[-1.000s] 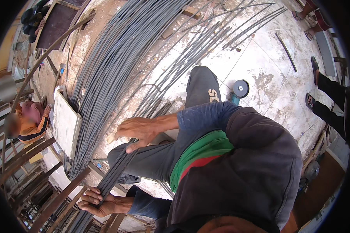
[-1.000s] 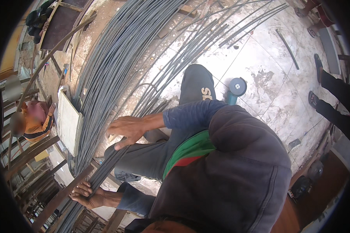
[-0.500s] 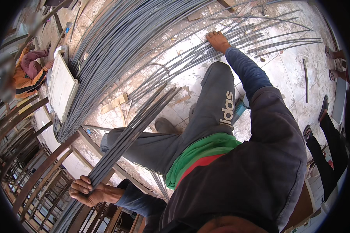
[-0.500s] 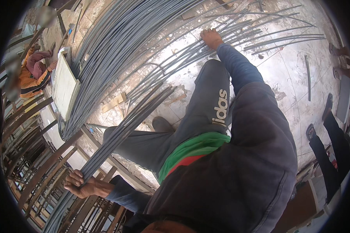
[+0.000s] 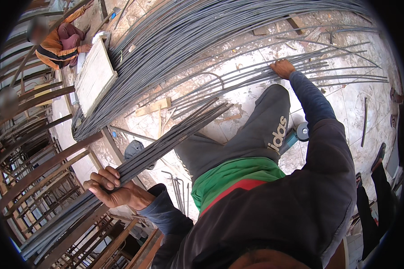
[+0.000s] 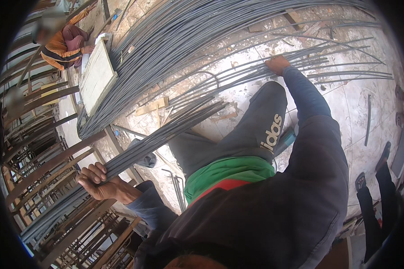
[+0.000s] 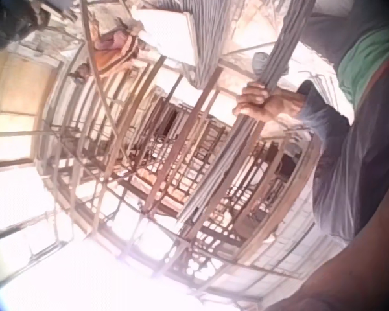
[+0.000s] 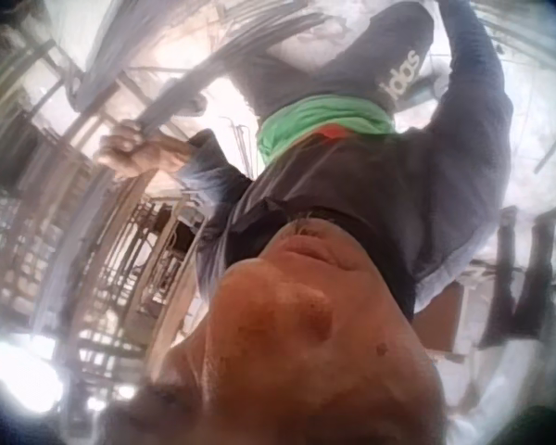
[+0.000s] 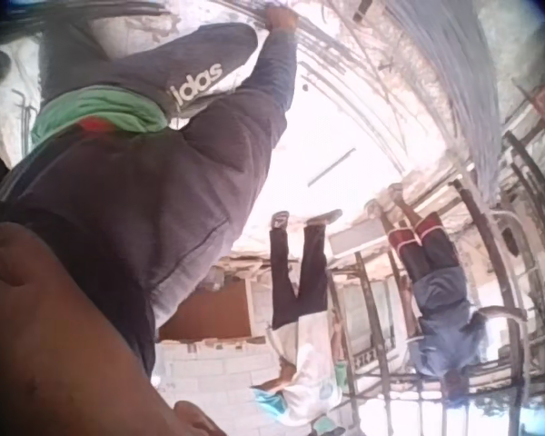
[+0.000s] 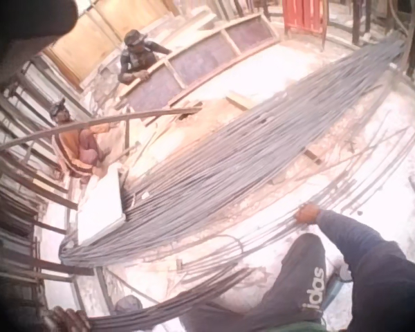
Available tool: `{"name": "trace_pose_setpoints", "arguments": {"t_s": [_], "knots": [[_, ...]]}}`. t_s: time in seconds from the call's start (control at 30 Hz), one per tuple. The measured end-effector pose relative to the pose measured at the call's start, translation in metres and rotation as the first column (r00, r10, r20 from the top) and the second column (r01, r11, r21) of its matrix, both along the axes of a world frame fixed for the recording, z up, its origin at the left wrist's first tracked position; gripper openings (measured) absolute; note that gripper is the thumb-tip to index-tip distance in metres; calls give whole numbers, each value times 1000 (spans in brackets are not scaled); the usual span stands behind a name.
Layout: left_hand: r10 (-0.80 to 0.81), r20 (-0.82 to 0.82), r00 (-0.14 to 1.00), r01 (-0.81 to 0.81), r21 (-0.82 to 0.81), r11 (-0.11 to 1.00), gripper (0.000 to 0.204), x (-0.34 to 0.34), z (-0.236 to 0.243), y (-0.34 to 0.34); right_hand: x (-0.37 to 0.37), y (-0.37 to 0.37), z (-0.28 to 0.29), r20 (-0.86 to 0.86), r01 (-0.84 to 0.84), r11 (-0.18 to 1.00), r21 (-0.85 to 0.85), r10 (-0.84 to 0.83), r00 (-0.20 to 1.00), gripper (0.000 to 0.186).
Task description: The person uses an angle grinder to cut a bundle of metal rods into shorter pieces. They repeatedly position the rods on a wooden block, cut them, and then gather the cut pieces into a stack.
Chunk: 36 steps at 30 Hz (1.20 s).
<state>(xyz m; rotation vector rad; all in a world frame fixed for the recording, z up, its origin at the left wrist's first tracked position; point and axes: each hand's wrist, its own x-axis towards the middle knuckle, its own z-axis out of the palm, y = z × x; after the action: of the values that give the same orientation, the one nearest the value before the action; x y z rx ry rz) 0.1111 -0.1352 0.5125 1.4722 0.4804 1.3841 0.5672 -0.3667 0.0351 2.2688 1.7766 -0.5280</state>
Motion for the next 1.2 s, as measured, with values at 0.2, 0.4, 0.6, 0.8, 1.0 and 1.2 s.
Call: {"name": "trace_pose_setpoints", "arguments": {"t_s": [0.2,0.4,0.6,0.8,1.0,1.2], "knots": [[59,23,998,-60,47,997,25,9,-3,5,-11,-9,141,67,-96,963,250,82,994,59],[19,115,993,-23,31,999,25,16,-7,6,0,-10,311,490,-83,879,469,-181,853,49],[1,151,988,-4,22,1000,28,2,-1,8,-49,2,495,842,-567,718,403,-48,537,28],[37,135,990,-38,9,999,35,3,3,7,-158,26,600,968,-749,651,118,93,234,30],[-31,103,994,17,135,991,38,13,16,-7,-200,39,614,981,-763,647,14,138,134,32],[-157,-61,986,163,107,981,39,17,20,-1,-239,78,621,972,-879,476,42,185,146,33]]}}
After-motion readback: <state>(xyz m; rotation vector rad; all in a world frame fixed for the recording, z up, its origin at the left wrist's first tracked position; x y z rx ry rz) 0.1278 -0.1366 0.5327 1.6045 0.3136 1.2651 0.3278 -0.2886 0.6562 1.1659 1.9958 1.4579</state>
